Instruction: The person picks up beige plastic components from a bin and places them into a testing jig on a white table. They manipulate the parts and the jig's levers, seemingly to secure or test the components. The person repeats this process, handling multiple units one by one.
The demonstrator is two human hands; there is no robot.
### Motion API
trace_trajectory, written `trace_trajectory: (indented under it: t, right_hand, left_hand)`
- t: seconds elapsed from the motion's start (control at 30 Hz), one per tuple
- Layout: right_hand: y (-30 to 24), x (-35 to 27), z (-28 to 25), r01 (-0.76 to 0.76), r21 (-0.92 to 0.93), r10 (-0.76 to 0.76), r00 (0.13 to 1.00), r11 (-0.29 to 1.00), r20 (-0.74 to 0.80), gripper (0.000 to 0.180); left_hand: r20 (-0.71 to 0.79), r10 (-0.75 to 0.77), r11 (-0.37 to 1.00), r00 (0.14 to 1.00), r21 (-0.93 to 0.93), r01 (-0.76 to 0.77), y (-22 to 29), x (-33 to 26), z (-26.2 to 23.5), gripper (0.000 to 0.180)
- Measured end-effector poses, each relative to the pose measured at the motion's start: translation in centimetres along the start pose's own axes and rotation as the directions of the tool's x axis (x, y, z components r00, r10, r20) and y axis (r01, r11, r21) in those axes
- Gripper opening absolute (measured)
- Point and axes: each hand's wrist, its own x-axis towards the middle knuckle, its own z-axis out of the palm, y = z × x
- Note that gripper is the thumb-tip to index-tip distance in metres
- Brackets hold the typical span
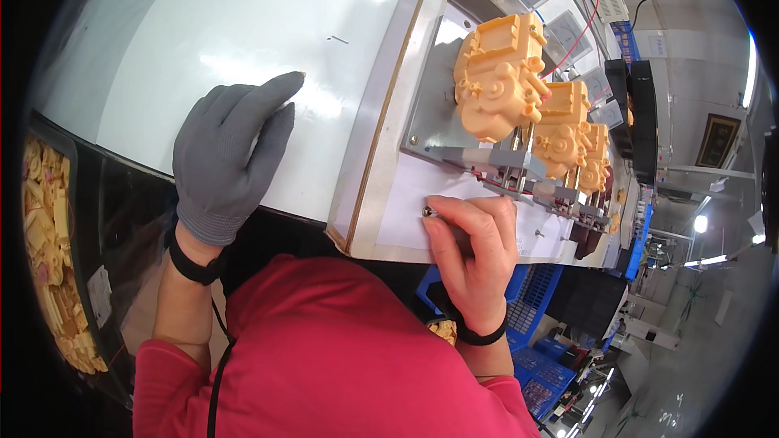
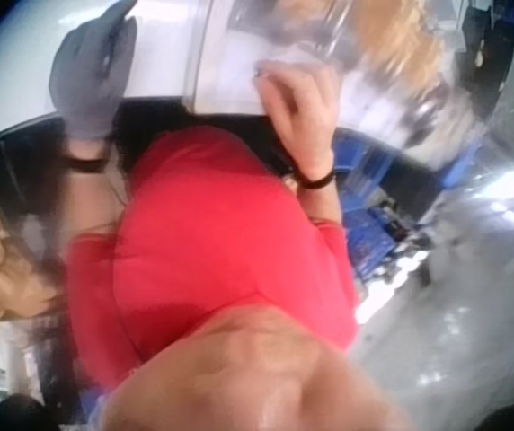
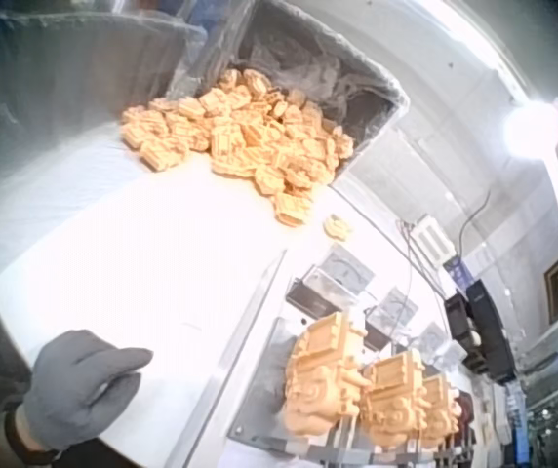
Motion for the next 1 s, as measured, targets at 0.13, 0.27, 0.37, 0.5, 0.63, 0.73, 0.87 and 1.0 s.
trace_trajectory:
  t: [0.13, 0.27, 0.37, 0.5, 0.63, 0.73, 0.87, 1.0]
  right_hand:
    - [0.1, 0.0, 0.1, 0.013, -0.001, -0.013, 1.0, 1.0, -0.011, 0.029]
    - [0.2, 0.0, 0.2, 0.016, 0.006, -0.016, 0.999, 1.0, -0.029, 0.027]
    - [0.4, 0.0, 0.3, 0.028, 0.02, -0.027, 0.999, 0.999, -0.037, 0.026]
    - [0.5, 0.0, 0.4, 0.053, 0.025, -0.052, 0.997, 0.998, -0.048, 0.027]
    - [0.6, -0.1, 0.3, 0.098, 0.027, -0.097, 0.994, 0.995, -0.041, 0.027]
    - [0.7, -0.1, 0.4, 0.116, 0.027, -0.115, 0.992, 0.993, -0.055, 0.029]
    - [0.7, 0.2, 0.3, 0.141, 0.025, -0.14, 0.989, 0.99, -0.049, 0.029]
    - [0.3, 0.3, -1.0, 0.127, 0.037, -0.126, 0.992, 0.991, -0.012, 0.03]
  left_hand:
    - [-0.004, 0.005, 1.0, 1.0, 0.003, -0.005, 0.0, 0.0, 0.0, 0.033]
    - [0.015, -0.007, 1.0, 1.0, 0.019, 0.006, 0.1, 0.0, -0.1, 0.032]
    - [0.006, -0.006, 1.0, 1.0, 0.017, 0.006, 0.1, -0.1, 0.1, 0.032]
    - [0.015, -0.027, 1.0, 1.0, 0.012, 0.027, 0.1, -0.1, 0.0, 0.031]
    - [0.02, -0.039, 0.999, 0.999, 0.004, 0.039, 0.2, -0.1, -0.1, 0.031]
    - [0.011, -0.036, 0.999, 0.999, 0.002, 0.036, 0.3, -0.1, 0.0, 0.031]
    - [0.019, -0.049, 0.999, 0.999, 0.001, 0.049, 0.3, 0.0, 0.2, 0.031]
    - [0.044, -0.087, 0.996, 0.995, -0.013, 0.088, 0.4, -0.2, 0.1, 0.031]
